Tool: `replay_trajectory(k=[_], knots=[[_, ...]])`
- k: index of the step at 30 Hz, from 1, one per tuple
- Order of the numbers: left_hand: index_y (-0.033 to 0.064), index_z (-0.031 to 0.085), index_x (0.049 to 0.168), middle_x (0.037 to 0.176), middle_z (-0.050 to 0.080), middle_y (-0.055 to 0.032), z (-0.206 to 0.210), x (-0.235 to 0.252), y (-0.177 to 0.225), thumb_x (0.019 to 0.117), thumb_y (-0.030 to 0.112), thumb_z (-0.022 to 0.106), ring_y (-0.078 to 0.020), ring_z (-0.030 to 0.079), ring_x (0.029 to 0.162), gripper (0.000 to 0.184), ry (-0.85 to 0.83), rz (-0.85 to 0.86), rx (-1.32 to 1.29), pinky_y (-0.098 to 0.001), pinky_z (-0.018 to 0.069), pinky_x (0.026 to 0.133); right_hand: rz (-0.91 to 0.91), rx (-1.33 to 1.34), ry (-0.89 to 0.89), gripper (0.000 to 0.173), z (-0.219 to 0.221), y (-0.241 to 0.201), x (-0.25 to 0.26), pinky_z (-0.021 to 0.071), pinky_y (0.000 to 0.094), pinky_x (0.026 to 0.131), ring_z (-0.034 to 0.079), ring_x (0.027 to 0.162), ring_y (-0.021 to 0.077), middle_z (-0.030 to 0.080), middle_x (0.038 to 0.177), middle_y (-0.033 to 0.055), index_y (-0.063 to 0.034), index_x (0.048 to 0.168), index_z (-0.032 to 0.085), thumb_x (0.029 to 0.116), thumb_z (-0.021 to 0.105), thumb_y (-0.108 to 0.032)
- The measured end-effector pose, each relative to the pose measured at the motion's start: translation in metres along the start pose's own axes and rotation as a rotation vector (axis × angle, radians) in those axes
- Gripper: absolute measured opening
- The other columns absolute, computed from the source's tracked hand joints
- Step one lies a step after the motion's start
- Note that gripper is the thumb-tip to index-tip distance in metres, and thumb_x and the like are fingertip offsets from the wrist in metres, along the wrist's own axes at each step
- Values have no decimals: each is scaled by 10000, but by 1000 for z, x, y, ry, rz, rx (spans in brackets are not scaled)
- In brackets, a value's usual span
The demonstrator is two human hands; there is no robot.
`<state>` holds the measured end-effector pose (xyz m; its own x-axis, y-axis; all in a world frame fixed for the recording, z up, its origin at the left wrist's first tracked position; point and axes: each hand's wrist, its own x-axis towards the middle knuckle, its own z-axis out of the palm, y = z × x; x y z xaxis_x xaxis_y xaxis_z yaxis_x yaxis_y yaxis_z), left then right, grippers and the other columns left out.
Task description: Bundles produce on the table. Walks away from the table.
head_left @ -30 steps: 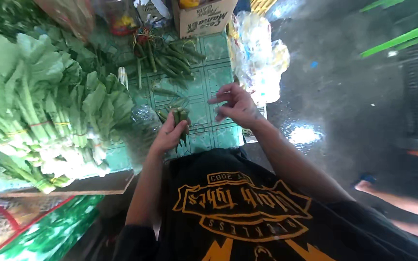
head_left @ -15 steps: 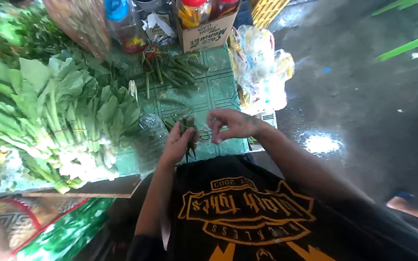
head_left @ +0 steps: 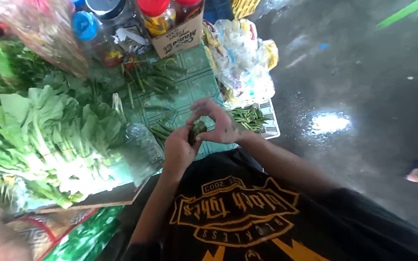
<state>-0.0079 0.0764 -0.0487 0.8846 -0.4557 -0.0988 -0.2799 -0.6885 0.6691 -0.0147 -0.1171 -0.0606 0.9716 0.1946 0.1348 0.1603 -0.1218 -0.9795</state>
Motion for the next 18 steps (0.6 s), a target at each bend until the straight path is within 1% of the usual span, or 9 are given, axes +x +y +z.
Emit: replay_trajectory(k=[3,5,7,8,9,11,14,16,18], knots=[[88,722,1168,985,748,-81,0,1,21,838,283,829,-241,727,870,398,-29,-44,91,-494,606,782,95,70,47,725,-7,1,-11,578,394,945,658,1086,191,653,1213,91,-57,1349,507,702,828,-112],[98,644,1285,990,750,-63,1,2,27,831,357,847,-224,727,836,561,-74,-128,53,-482,611,754,212,185,92,735,-16,2,-22,577,410,905,625,1115,205,577,1302,82,-112,1375,502,689,763,-150],[99,556,1356,1016,750,-55,3,0,28,804,345,868,-211,732,840,681,-119,-167,1,-468,621,748,182,137,-13,760,-25,5,-35,578,411,908,606,1158,208,534,1387,81,-136,1411,505,716,804,-215],[81,546,1358,1028,738,-69,6,-2,29,786,298,873,-217,726,854,694,-150,-168,-28,-472,621,761,134,101,-100,677,-27,8,-42,593,389,877,634,1110,189,582,1351,79,-126,1376,571,767,842,-247],[73,549,1343,1022,729,-70,10,-5,29,772,295,878,-207,718,857,695,-192,-157,-56,-462,620,767,101,97,-171,516,-28,13,-49,609,359,838,663,1043,163,649,1243,64,-112,1287,662,817,837,-232],[71,575,1300,1001,720,-52,21,-11,22,776,394,874,-154,708,857,684,-319,-110,-168,-407,622,783,156,204,-216,273,-37,24,-68,624,320,735,685,859,138,701,1049,58,-68,1129,736,863,778,-112],[54,576,1350,1177,696,-86,34,-13,-5,875,478,777,-173,693,1034,668,-454,-91,-254,-406,596,897,429,296,-72,280,-78,53,-109,574,309,604,636,683,131,714,988,72,-81,1217,671,940,643,-106],[53,580,1359,1270,648,-125,34,-13,-31,985,426,662,-227,660,1120,534,-386,-137,-108,-446,571,951,627,200,36,273,-115,83,-143,530,303,570,576,629,109,675,913,47,-129,1280,624,1012,578,-152],[40,599,1322,1281,632,-166,29,-7,-54,1033,392,591,-279,652,1151,455,-292,-217,80,-483,560,985,800,53,133,241,-147,107,-174,521,347,592,559,635,131,655,916,75,-112,1280,599,1052,558,-175]])
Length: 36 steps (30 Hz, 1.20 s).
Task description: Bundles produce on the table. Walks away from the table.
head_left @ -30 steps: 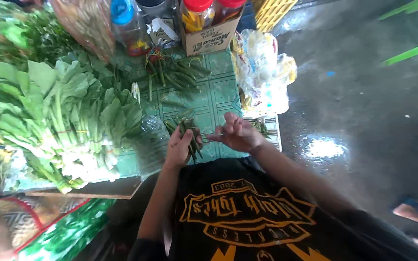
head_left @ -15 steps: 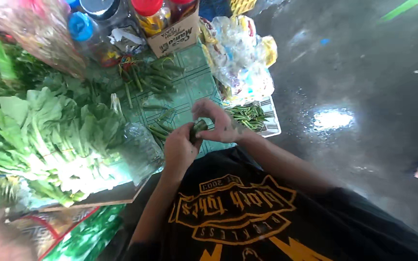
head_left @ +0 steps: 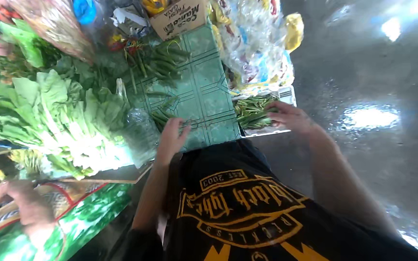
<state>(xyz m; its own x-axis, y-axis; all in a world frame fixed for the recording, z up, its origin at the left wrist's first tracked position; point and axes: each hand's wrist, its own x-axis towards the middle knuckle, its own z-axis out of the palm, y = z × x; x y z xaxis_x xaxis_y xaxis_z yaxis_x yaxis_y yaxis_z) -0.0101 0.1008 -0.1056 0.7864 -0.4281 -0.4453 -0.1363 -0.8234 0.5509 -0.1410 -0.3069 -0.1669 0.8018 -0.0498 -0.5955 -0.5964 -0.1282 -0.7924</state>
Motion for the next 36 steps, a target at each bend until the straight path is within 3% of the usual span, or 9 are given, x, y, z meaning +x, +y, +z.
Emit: replay_trajectory(k=[2,4,7,11,18,23,27,31,36], knots=[[12,601,1321,1292,619,-220,-10,13,-13,1042,334,582,-361,622,1189,426,77,-98,134,-540,520,1021,127,-54,121,299,-25,31,1,548,446,685,618,751,231,657,1042,158,-94,1338,554,1056,572,-192],[36,611,1326,1329,599,-242,-21,31,-19,1033,274,593,-424,557,1270,378,117,-169,290,-586,471,1057,217,-203,291,593,-42,67,6,568,622,820,690,990,426,638,1257,270,-179,1519,405,1004,671,-307],[179,711,1236,1310,624,-180,-31,50,-28,916,159,725,-442,504,1295,320,23,-90,542,-676,419,1022,330,-576,409,967,-48,74,8,382,854,910,477,1222,670,404,1442,444,-157,1598,291,851,829,-452],[348,732,1220,1300,635,-51,-23,61,-40,880,159,774,-349,505,1291,391,-128,127,680,-642,409,1016,124,-534,317,695,-5,14,10,448,713,1023,553,1260,532,533,1396,349,-20,1505,440,961,735,-336],[149,701,1144,1201,698,-60,-24,75,-49,904,131,734,-320,585,1232,243,-7,166,654,-619,414,1043,-431,-439,6,419,127,-49,40,605,485,877,702,1011,278,683,1181,147,-57,1285,643,953,727,-298],[105,656,1267,1276,651,-153,-54,80,-36,953,183,728,-367,631,1190,332,29,187,523,-569,505,1025,-638,-674,-271,244,212,-93,68,571,513,914,699,1032,279,724,1084,116,-92,1120,735,997,634,-277],[56,606,1319,1378,548,-202,-67,73,-35,1052,236,562,-361,658,1130,325,157,22,338,-533,575,938,-622,-993,-327,454,278,-109,96,572,598,832,667,1091,406,650,1236,203,-93,1293,643,969,667,-410],[-30,569,1312,1234,635,-229,-69,47,-43,1067,302,525,-338,641,1146,415,263,-37,85,-516,522,1014,-749,-949,-198,306,286,-97,107,581,570,822,689,1075,371,703,1154,176,-75,1169,718,946,639,-270],[69,591,1383,1380,604,-150,-42,13,-46,1021,159,571,-283,616,1236,373,145,103,-41,-506,512,1055,-970,-453,5,234,250,-138,98,611,440,762,716,875,251,737,1000,120,-66,1096,764,902,694,-177]])
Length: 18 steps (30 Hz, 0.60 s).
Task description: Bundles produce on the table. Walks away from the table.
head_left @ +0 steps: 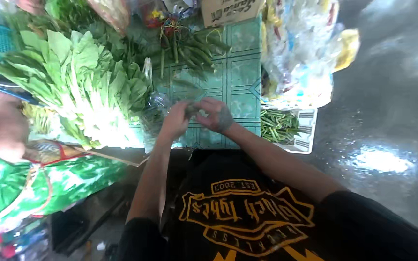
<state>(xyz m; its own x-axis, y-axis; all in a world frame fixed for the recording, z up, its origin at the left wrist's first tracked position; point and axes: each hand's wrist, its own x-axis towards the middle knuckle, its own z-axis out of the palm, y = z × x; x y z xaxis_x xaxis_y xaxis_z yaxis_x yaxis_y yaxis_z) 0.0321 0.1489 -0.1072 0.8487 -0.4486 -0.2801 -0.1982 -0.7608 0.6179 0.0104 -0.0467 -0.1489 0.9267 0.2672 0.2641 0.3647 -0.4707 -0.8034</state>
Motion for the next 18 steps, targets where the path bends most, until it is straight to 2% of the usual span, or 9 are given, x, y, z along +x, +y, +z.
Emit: replay_trajectory(k=[2,4,6,8,10,12,14,16,18], knots=[[51,568,1371,1171,688,-141,9,-12,9,1060,198,523,-246,687,1044,347,64,-36,-131,-491,562,944,78,218,-32,300,-17,-3,20,592,365,693,680,754,172,747,1002,96,-36,1199,722,921,716,-148],[26,526,1381,1072,695,-125,15,-20,7,1074,202,455,-202,694,909,361,232,-84,-357,-430,593,844,212,247,-90,417,-21,9,39,603,357,713,698,786,170,747,1048,81,-77,1315,648,927,742,-197],[96,511,1387,1029,681,-87,14,-24,3,1101,244,427,-192,690,833,332,391,-144,-745,-405,614,769,297,-97,-187,407,-11,33,56,552,486,960,652,1125,297,677,1250,133,-162,1345,662,949,702,-251],[167,535,1336,1057,687,-66,8,-26,-1,1104,304,437,-238,712,878,287,444,-180,-1122,-470,626,796,313,-404,-282,360,10,54,61,479,599,1017,528,1298,420,592,1367,202,-216,1321,688,965,655,-251],[183,533,1325,1102,683,-70,4,-26,-2,1108,334,426,-260,715,917,285,434,-250,-1257,-497,622,809,241,-548,-241,270,25,64,57,494,597,971,552,1252,437,621,1301,208,-169,1226,712,978,605,-173],[181,508,1344,1064,672,-61,2,-22,-3,1109,345,427,-236,704,886,298,432,-343,-1246,-480,620,782,297,-510,-161,225,27,50,57,505,570,955,587,1200,399,664,1219,165,-111,1160,709,987,587,-190],[176,490,1368,1048,663,-47,6,-17,-4,1107,390,413,-218,696,892,346,427,-370,-1245,-474,617,787,405,-265,-96,270,14,11,58,507,561,991,618,1174,376,694,1173,159,-68,1186,698,1001,610,-243],[185,451,1417,1125,656,-32,12,-13,-4,1093,460,401,-182,681,970,428,397,-349,-1246,-439,602,838,348,-25,-42,274,9,-27,49,521,544,1001,655,1120,352,711,1119,157,-40,1178,697,984,668,-231],[179,479,1422,1157,676,-30,14,-8,2,1068,495,467,-144,675,999,475,416,-384,-1208,-390,586,870,283,107,-50,259,15,-38,43,554,497,938,677,1040,284,730,1070,107,-79,1129,739,948,716,-262]])
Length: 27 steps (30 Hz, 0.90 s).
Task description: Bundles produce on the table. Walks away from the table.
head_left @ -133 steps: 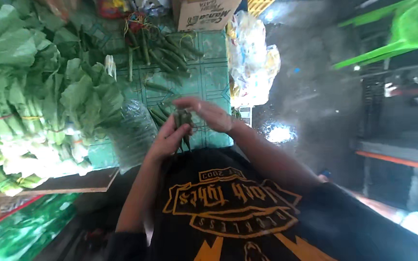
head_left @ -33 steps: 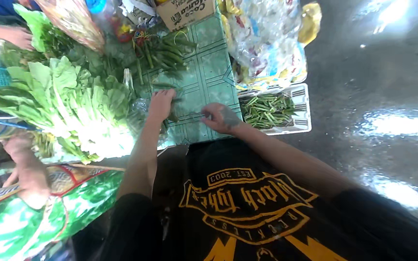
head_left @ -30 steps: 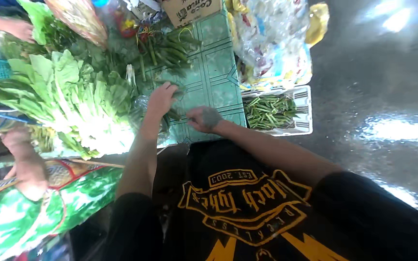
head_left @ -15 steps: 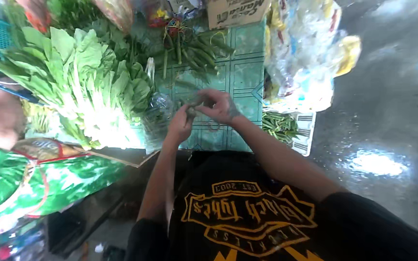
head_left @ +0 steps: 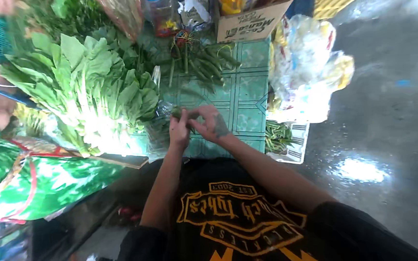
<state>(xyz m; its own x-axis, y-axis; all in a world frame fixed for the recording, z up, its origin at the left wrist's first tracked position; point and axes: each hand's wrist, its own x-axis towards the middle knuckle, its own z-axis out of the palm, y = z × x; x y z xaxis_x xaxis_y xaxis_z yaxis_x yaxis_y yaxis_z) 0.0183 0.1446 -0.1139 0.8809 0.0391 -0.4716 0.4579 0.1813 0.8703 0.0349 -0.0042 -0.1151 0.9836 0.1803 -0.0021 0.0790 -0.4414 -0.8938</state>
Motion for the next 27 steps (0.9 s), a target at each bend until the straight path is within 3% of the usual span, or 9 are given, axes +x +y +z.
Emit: replay_trajectory(k=[3,5,8,10,12,15,18,22,27], knots=[[101,543,1269,973,666,-41,-1,17,12,1096,338,457,-180,681,867,305,48,113,-81,-414,609,787,93,68,44,275,2,20,14,575,424,837,677,914,216,708,1000,99,-59,1070,740,1011,628,-303],[83,545,1198,919,658,-46,-13,26,25,1108,278,425,-209,685,841,247,25,191,-114,-443,616,775,128,-144,-3,299,11,43,23,569,478,908,689,1000,277,720,1024,130,-58,1067,739,1008,615,-324],[77,562,1227,1018,693,-100,-26,25,39,1108,301,428,-288,711,937,286,-14,225,-52,-518,621,821,152,-526,-273,455,37,58,30,518,600,980,620,1196,409,693,1187,199,-49,1172,706,958,642,-446],[99,562,1300,1163,694,-114,-28,19,39,1102,348,444,-308,702,1039,339,-37,213,39,-538,602,887,104,-612,-243,330,45,59,34,521,576,935,642,1143,384,713,1115,170,-59,1068,717,940,619,-347],[82,532,1341,1241,683,-131,-27,19,31,1100,310,455,-323,696,1092,340,-39,202,92,-535,598,913,126,-462,-105,286,34,47,35,543,561,895,681,1047,347,728,1022,146,-68,1000,732,930,630,-326],[84,505,1360,1211,688,-113,-16,20,18,1096,278,481,-264,704,1064,329,16,88,78,-474,608,896,-2,-159,86,274,12,19,25,575,520,913,707,988,287,743,1010,106,-64,1121,738,934,723,-264],[116,522,1339,1066,705,-67,-1,22,8,1087,349,493,-174,705,914,345,-4,5,47,-394,610,807,-128,-60,62,284,5,11,14,568,471,944,698,1029,243,747,1086,69,-109,1200,735,921,734,-162],[101,545,1315,1089,692,-76,3,25,10,1081,308,519,-206,706,935,314,-112,-36,-64,-452,619,826,-121,58,14,286,-8,28,12,540,425,977,661,1074,228,727,1116,79,-169,1231,761,951,704,-142],[39,508,1218,956,671,-114,-6,16,14,1070,175,524,-275,703,818,201,-102,-16,-181,-530,626,785,59,-4,-4,267,-33,59,-9,589,381,807,664,922,198,676,1106,118,-99,1240,710,1015,588,-173]])
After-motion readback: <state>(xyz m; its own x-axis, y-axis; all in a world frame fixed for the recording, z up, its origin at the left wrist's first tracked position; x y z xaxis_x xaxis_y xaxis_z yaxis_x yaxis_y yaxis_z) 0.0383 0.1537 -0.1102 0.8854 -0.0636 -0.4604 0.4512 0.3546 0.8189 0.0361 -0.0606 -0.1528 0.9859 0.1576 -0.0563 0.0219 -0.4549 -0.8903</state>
